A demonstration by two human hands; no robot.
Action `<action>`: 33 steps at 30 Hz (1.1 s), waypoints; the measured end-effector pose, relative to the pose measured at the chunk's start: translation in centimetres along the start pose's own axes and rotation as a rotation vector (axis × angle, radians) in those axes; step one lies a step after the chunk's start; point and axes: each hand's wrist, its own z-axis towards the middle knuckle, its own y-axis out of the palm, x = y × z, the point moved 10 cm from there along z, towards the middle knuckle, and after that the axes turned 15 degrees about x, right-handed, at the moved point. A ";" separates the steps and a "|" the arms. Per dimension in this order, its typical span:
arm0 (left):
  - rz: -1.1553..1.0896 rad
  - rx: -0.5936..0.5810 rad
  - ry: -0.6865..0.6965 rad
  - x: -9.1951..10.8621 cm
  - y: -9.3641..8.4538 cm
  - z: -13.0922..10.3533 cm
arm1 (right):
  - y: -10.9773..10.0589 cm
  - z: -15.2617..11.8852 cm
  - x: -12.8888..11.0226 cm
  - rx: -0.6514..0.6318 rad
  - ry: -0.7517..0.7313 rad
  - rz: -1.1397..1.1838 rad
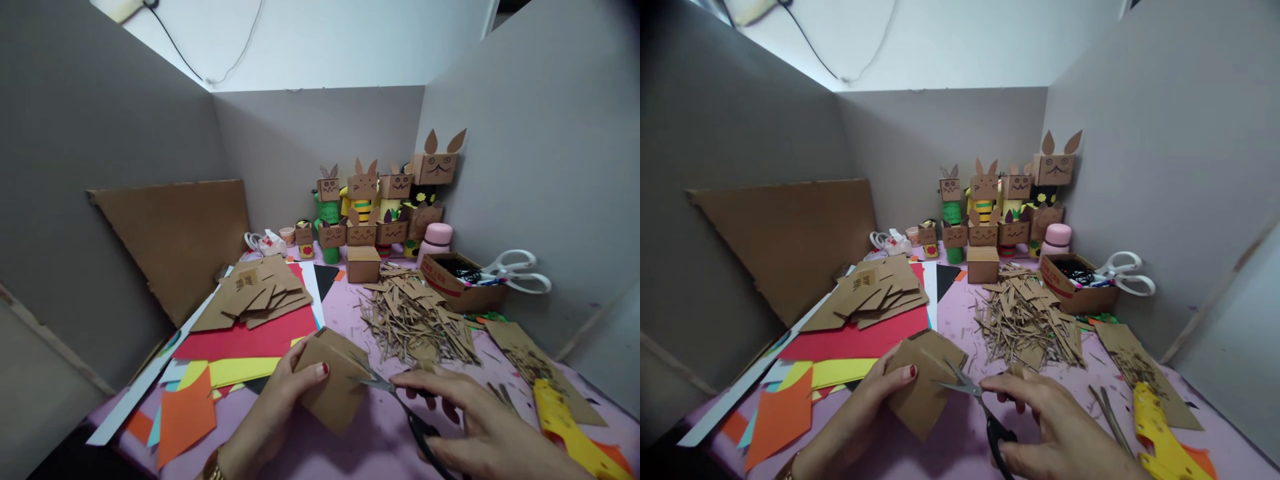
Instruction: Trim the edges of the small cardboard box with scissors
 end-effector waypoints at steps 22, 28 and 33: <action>-0.419 -0.017 -0.404 -4.6 1.3 -1.0 | 2.2 0.5 0.4 0.061 0.090 0.482; -0.545 -0.296 -0.629 -5.8 4.5 -2.9 | 1.9 -0.1 1.7 0.149 0.048 0.430; -0.555 -0.376 -0.669 -6.6 4.7 -3.1 | 0.9 -0.2 0.4 0.205 -0.085 0.368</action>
